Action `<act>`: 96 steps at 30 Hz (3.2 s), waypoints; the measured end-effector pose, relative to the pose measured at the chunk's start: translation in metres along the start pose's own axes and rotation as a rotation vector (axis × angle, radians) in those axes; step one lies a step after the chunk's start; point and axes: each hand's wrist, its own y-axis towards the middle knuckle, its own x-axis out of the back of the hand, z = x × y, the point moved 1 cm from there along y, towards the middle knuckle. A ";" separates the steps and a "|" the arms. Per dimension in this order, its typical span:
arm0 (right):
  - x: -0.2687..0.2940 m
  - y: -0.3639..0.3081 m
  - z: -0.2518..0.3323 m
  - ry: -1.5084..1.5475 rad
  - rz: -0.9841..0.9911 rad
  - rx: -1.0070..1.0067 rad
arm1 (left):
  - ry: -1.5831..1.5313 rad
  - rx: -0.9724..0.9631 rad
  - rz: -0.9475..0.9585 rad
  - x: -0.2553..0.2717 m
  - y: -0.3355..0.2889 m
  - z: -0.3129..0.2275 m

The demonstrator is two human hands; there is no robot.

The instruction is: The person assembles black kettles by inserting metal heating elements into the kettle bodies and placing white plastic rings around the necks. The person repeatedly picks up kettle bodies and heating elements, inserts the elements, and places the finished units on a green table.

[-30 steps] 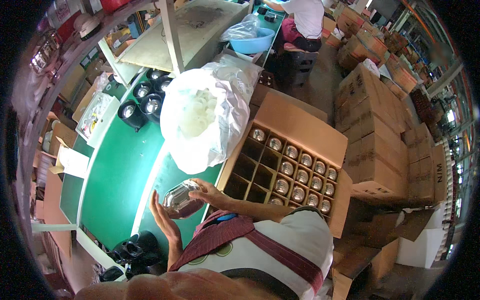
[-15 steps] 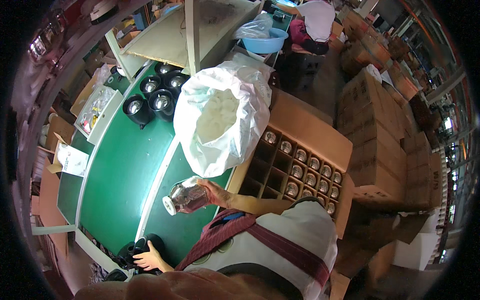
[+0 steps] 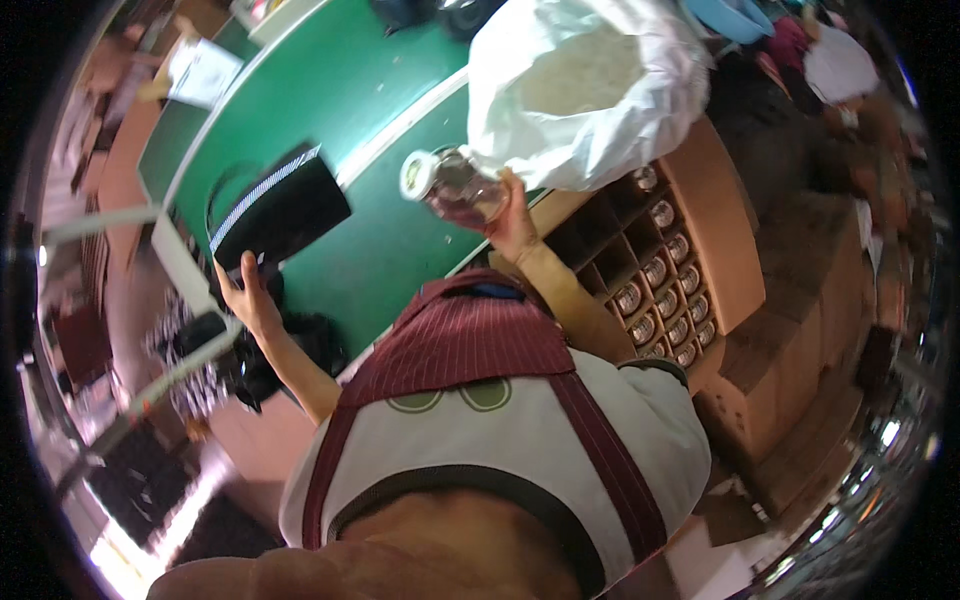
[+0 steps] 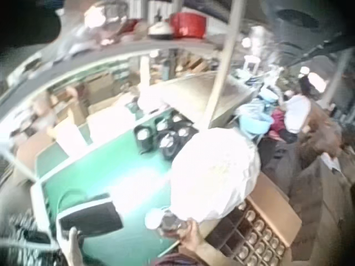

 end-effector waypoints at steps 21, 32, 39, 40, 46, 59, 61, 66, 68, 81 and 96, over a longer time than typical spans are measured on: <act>0.026 -0.015 -0.011 0.189 0.218 -0.164 | 0.176 -0.552 0.885 -0.144 -0.033 -0.114; 0.022 0.005 0.011 0.000 0.258 0.053 | 0.184 -0.560 0.785 -0.148 -0.029 -0.133; 0.020 0.005 0.036 -0.175 0.228 0.296 | 0.080 -0.477 0.704 -0.158 -0.023 -0.107; 0.018 0.005 0.038 -0.196 0.191 0.340 | 0.005 -0.447 0.699 -0.161 -0.018 -0.096; -0.037 0.037 0.074 -0.750 0.229 0.615 | -0.280 0.112 0.428 -0.180 0.023 -0.003; -0.026 0.357 0.091 -1.877 -0.251 1.027 | 0.268 0.013 0.739 -0.177 0.028 0.145; -0.030 0.362 0.083 -2.648 -0.386 1.048 | 0.347 0.113 0.797 -0.157 0.003 0.152; -0.069 0.271 0.056 -2.196 -0.278 1.066 | 0.232 0.128 0.780 -0.162 -0.010 0.130; -0.071 0.190 0.036 -1.903 -0.066 1.005 | 0.338 -0.109 0.623 -0.178 0.004 0.109; 0.170 -0.170 -0.012 -1.205 -1.338 0.742 | 0.663 -1.079 1.061 -0.499 -0.009 0.032; 0.275 -0.215 -0.001 -1.544 -1.512 -0.198 | 0.615 -1.240 0.886 -0.496 0.034 0.054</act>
